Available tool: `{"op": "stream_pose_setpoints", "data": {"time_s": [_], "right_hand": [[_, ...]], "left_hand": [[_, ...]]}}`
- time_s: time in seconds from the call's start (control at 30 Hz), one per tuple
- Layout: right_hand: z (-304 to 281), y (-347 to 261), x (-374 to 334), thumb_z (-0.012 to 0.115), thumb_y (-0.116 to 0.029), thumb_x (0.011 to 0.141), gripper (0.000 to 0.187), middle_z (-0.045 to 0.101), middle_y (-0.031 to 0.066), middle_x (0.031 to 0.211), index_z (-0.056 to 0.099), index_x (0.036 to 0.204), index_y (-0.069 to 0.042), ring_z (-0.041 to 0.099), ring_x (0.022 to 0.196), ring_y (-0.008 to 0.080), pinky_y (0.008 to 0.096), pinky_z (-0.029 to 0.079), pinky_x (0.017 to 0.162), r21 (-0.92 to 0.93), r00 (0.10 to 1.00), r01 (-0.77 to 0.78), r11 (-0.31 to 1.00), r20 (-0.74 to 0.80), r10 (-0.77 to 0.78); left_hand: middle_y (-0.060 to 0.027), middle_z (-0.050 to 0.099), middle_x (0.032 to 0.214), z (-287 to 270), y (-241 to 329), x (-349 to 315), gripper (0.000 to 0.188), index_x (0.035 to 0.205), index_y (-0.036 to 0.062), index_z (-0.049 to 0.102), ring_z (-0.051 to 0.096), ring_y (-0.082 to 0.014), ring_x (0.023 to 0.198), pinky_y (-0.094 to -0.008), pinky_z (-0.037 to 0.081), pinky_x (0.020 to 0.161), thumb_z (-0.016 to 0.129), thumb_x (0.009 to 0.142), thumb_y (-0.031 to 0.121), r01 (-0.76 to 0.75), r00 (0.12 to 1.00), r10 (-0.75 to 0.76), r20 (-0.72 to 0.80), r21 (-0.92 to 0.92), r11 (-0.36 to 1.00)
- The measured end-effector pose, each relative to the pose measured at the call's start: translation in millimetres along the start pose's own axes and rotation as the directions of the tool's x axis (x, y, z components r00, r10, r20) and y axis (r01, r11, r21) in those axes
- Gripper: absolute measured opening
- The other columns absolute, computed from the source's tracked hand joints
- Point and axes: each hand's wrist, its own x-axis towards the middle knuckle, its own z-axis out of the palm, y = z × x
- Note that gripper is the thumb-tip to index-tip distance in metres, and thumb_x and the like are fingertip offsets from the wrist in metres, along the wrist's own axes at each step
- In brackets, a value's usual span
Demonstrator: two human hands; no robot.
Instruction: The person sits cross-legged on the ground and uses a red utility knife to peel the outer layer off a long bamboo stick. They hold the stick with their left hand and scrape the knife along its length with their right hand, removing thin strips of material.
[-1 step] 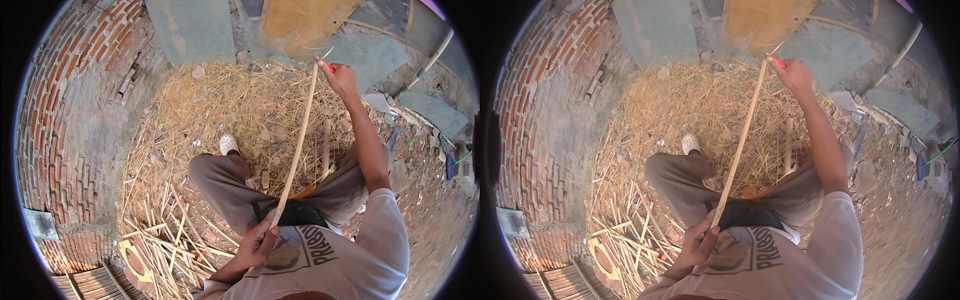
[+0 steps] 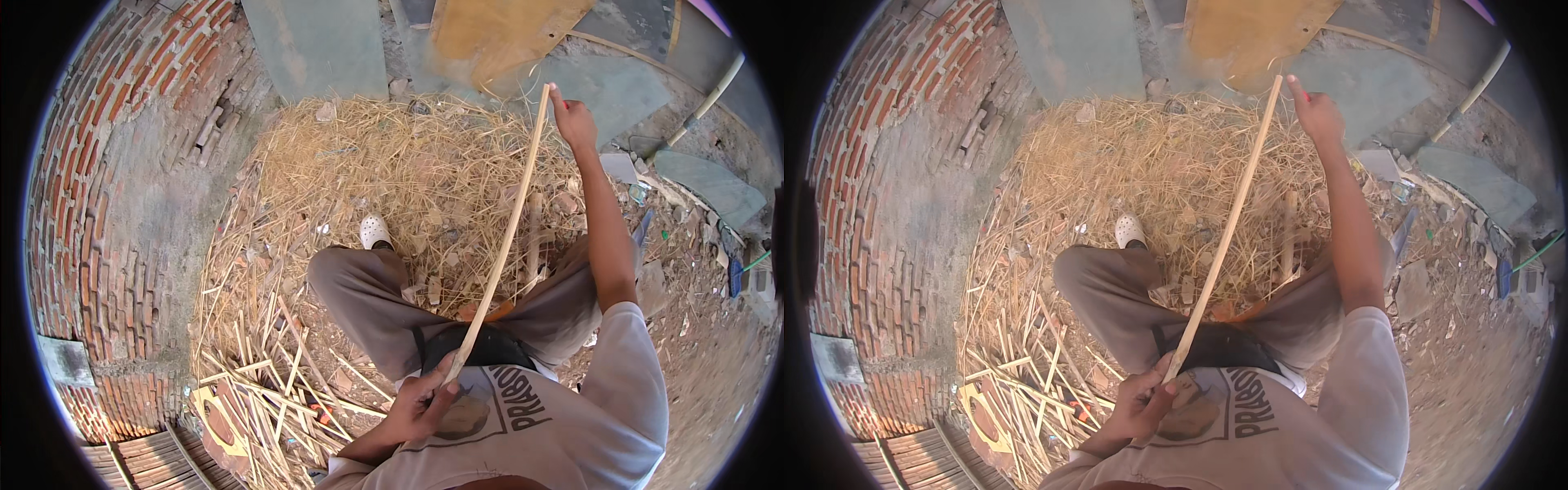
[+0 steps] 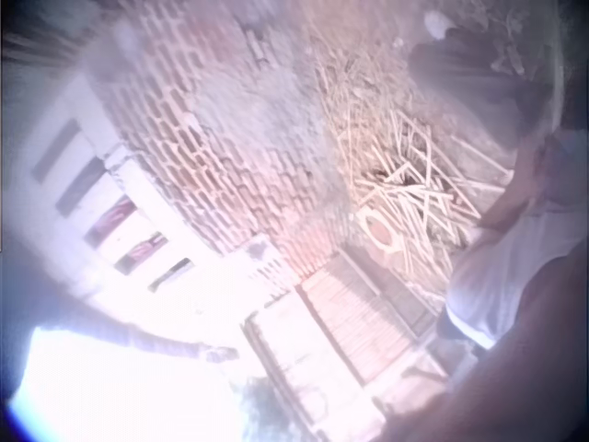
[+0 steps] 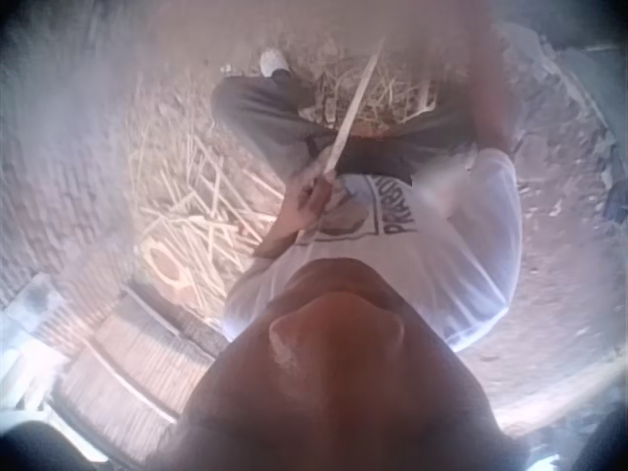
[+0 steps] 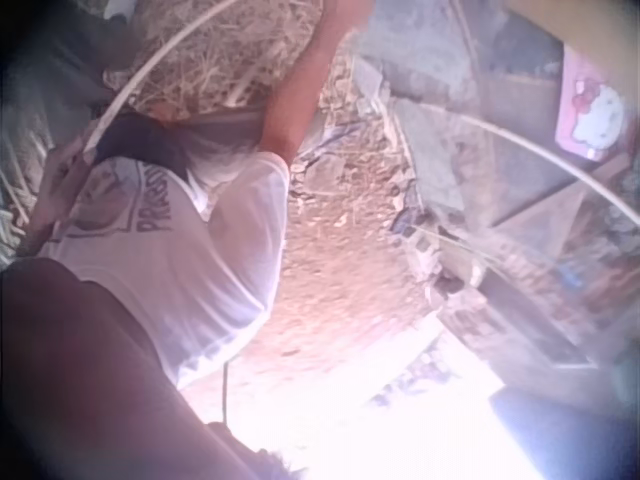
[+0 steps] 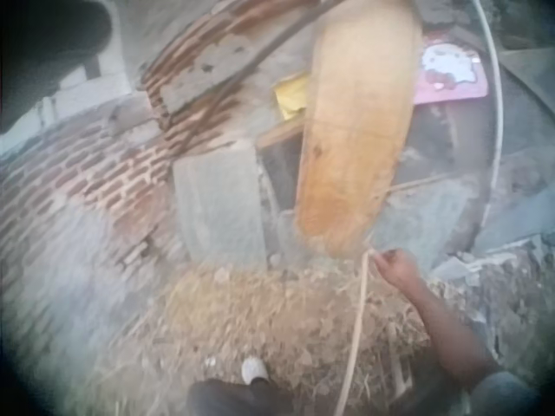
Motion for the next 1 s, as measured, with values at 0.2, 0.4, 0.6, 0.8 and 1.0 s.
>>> {"op": "stream_pose_setpoints", "data": {"time_s": [0.2,0.4,0.6,0.8,1.0], "right_hand": [[-14,-44,-56,0.046,-0.077,0.082,0.079,0.057,0.0165,0.054,0.064,0.065,-0.001,0.062,0.057,0.0318,0.0434,0.047,0.057,0.196,0.970,0.115,0.974,0.191,-0.153],[-25,-93,-190,0.067,-0.069,0.072,0.065,0.046,0.0090,0.045,0.060,0.059,-0.006,0.054,0.044,0.0299,0.0383,0.042,0.044,0.389,0.535,0.739,0.550,0.159,-0.830],[-15,-87,-137,0.065,-0.071,0.072,0.064,0.052,0.0088,0.046,0.061,0.056,-0.009,0.054,0.041,0.0280,0.0390,0.041,0.042,0.197,0.796,0.531,0.824,0.218,-0.565],[-16,-90,-172,0.065,-0.073,0.069,0.066,0.051,0.0071,0.046,0.060,0.056,-0.009,0.056,0.043,0.0279,0.0386,0.042,0.043,0.260,0.621,0.728,0.634,0.141,-0.771],[-4,-85,-143,0.061,-0.074,0.072,0.068,0.055,0.0089,0.049,0.063,0.060,-0.008,0.058,0.047,0.0298,0.0404,0.045,0.047,0.207,0.710,0.648,0.733,0.182,-0.680]], "left_hand": [[0.0099,0.041,0.063,-17,-6,10,0.044,0.143,0.0011,0.041,0.032,0.0017,0.052,-0.0155,0.026,0.049,0.047,0.099,0.005,0.026,0.965,-0.029,-0.260,-0.016,1.000],[0.0099,0.039,0.063,-20,-3,41,0.047,0.145,0.0026,0.038,0.033,0.0013,0.055,-0.0159,0.027,0.051,0.045,0.099,0.002,-0.039,0.951,0.032,-0.306,-0.017,0.999],[0.0090,0.040,0.064,-17,-3,43,0.046,0.144,-0.0009,0.038,0.034,0.0011,0.055,-0.0162,0.027,0.051,0.046,0.098,0.002,-0.020,0.965,0.030,-0.261,0.040,0.999],[0.0090,0.039,0.064,-15,5,46,0.046,0.143,-0.0028,0.038,0.034,0.0007,0.056,-0.0163,0.027,0.051,0.046,0.099,0.003,0.011,0.961,0.012,-0.275,0.083,0.996],[0.0078,0.039,0.067,-16,2,48,0.046,0.142,-0.0036,0.038,0.032,-0.0004,0.059,-0.0169,0.026,0.052,0.047,0.097,0.001,-0.012,0.958,0.046,-0.283,0.120,0.993]]}}
